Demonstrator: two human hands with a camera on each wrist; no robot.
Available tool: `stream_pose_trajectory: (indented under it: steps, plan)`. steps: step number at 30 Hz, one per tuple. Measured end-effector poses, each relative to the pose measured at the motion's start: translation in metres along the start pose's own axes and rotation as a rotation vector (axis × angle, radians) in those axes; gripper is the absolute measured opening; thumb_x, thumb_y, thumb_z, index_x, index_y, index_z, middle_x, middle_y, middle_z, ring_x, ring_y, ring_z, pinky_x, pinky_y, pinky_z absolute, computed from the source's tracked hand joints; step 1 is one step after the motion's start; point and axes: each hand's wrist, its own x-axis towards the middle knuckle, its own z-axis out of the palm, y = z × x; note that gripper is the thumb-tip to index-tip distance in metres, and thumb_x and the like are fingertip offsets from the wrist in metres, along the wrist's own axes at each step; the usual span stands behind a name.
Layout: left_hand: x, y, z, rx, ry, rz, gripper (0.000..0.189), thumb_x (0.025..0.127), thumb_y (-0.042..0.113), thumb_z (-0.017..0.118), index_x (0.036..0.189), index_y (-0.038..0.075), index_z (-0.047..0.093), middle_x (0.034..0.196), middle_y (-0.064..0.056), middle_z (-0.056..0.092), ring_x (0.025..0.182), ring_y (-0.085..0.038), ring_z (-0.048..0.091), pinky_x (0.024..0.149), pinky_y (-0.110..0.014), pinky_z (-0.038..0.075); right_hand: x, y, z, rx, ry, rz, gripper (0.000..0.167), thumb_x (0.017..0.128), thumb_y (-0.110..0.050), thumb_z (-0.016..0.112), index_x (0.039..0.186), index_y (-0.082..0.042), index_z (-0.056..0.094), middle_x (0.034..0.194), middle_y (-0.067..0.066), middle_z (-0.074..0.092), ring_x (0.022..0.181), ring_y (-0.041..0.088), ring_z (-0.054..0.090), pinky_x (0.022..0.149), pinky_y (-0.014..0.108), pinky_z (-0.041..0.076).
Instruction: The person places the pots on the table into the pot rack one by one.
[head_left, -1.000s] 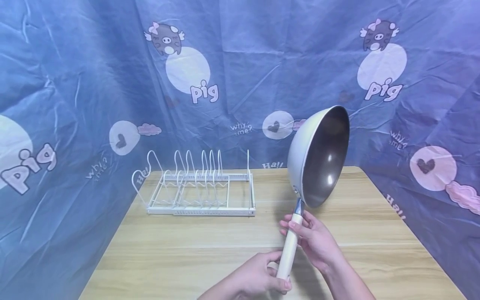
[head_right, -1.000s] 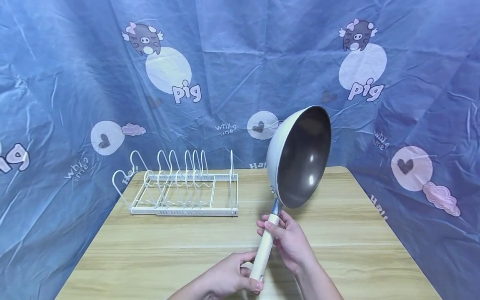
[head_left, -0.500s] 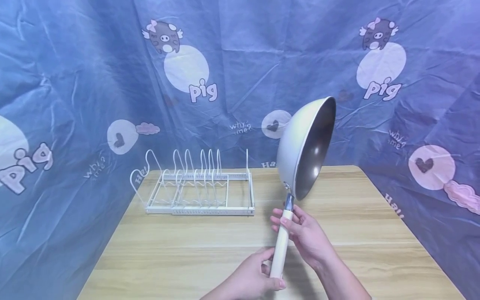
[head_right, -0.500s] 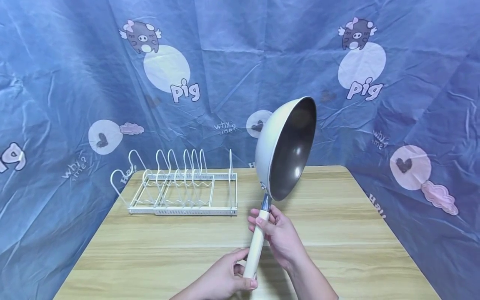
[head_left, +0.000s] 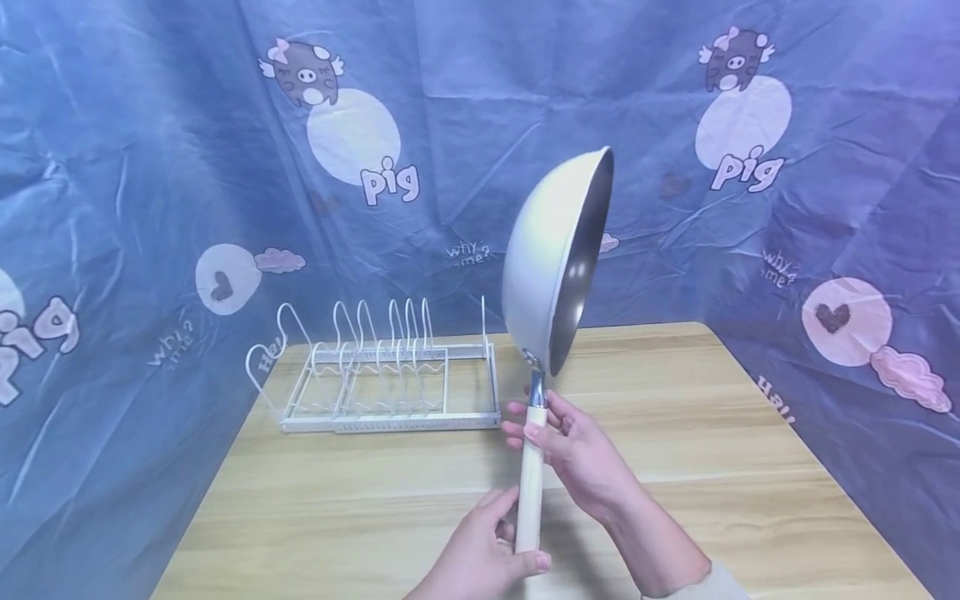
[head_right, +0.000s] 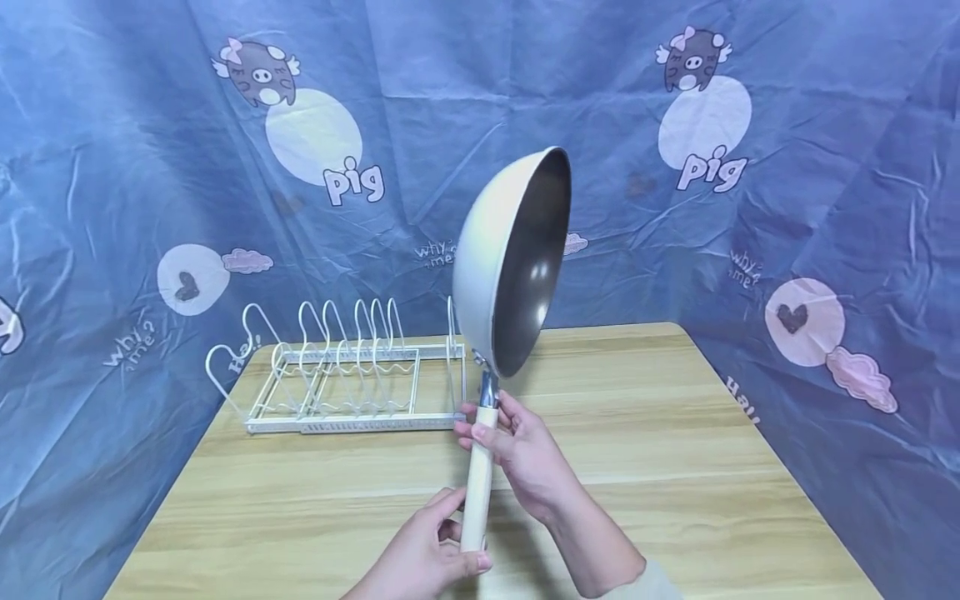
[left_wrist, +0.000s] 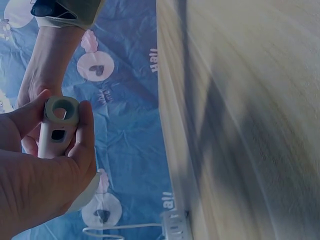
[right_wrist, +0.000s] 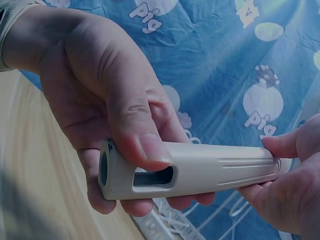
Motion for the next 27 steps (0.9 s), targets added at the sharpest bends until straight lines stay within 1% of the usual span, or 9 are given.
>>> stream_pose_trajectory:
  steps: [2,4,9,12,13,16,18,22,27]
  plan:
    - [-0.003,0.000,-0.002,-0.025,0.016,0.020,0.087,0.086,0.015,0.091,0.160,0.001,0.049,0.133,-0.005,0.060,0.104,-0.010,0.060,0.083,-0.019,0.063,0.002,-0.002,0.005,-0.003,-0.030,-0.014,0.074,0.105,-0.005,0.062,0.168,0.002,0.024,0.151,0.018,0.062,0.122,0.016,0.075,0.113,0.032,0.058]
    - [-0.006,0.001,-0.005,-0.045,0.035,0.036,0.089,0.086,0.014,0.092,0.160,-0.003,0.047,0.133,-0.007,0.059,0.104,-0.010,0.060,0.084,-0.017,0.062,0.004,-0.004,0.009,-0.004,-0.055,-0.025,0.074,0.105,-0.006,0.063,0.168,0.002,0.024,0.151,0.019,0.060,0.123,0.016,0.075,0.113,0.033,0.058]
    - [-0.016,0.002,-0.011,-0.065,0.071,0.052,0.093,0.086,0.013,0.091,0.160,-0.012,0.040,0.136,-0.012,0.057,0.107,-0.017,0.060,0.091,-0.023,0.066,0.012,-0.008,0.021,0.010,-0.131,-0.054,0.072,0.106,-0.005,0.061,0.168,0.002,0.026,0.153,0.019,0.057,0.126,0.018,0.074,0.113,0.036,0.058]
    - [-0.022,0.000,-0.015,-0.066,0.090,0.059,0.095,0.087,0.015,0.091,0.160,-0.013,0.037,0.135,-0.013,0.055,0.107,-0.015,0.060,0.091,-0.025,0.066,0.016,-0.009,0.028,0.028,-0.184,-0.062,0.070,0.106,-0.005,0.061,0.167,0.002,0.028,0.153,0.017,0.057,0.127,0.018,0.074,0.113,0.037,0.059]
    - [-0.024,0.000,-0.017,-0.072,0.098,0.059,0.096,0.087,0.015,0.091,0.161,-0.014,0.036,0.134,-0.014,0.055,0.106,-0.013,0.061,0.090,-0.024,0.066,0.017,-0.010,0.030,0.032,-0.198,-0.060,0.069,0.105,-0.004,0.061,0.166,0.002,0.029,0.153,0.017,0.057,0.126,0.018,0.074,0.113,0.037,0.059]
    - [-0.030,-0.004,-0.020,-0.077,0.124,0.056,0.099,0.087,0.017,0.091,0.161,-0.016,0.033,0.134,-0.015,0.054,0.103,-0.006,0.061,0.089,-0.021,0.065,0.021,-0.010,0.038,0.041,-0.236,-0.047,0.069,0.105,-0.004,0.061,0.166,0.001,0.030,0.155,0.020,0.056,0.125,0.017,0.075,0.113,0.037,0.060]
    - [-0.033,-0.007,-0.021,-0.071,0.140,0.062,0.100,0.087,0.018,0.091,0.159,-0.019,0.031,0.130,-0.014,0.054,0.100,-0.003,0.059,0.088,-0.021,0.065,0.023,-0.010,0.042,0.046,-0.257,-0.037,0.069,0.105,-0.003,0.061,0.166,0.001,0.030,0.157,0.024,0.054,0.123,0.016,0.075,0.112,0.037,0.060]
    - [-0.037,-0.013,-0.022,-0.064,0.164,0.058,0.101,0.087,0.018,0.091,0.159,-0.019,0.031,0.119,-0.010,0.051,0.094,-0.002,0.056,0.087,-0.021,0.065,0.026,-0.008,0.050,0.035,-0.303,-0.026,0.067,0.105,-0.003,0.060,0.166,0.002,0.031,0.158,0.028,0.053,0.120,0.014,0.076,0.109,0.036,0.062]
    - [-0.040,-0.021,-0.021,-0.073,0.184,0.053,0.101,0.085,0.018,0.091,0.159,-0.018,0.032,0.114,-0.007,0.048,0.090,-0.002,0.056,0.086,-0.024,0.067,0.030,-0.002,0.054,0.015,-0.359,-0.025,0.063,0.106,-0.003,0.059,0.163,0.005,0.033,0.152,0.022,0.061,0.119,0.015,0.076,0.107,0.035,0.063]
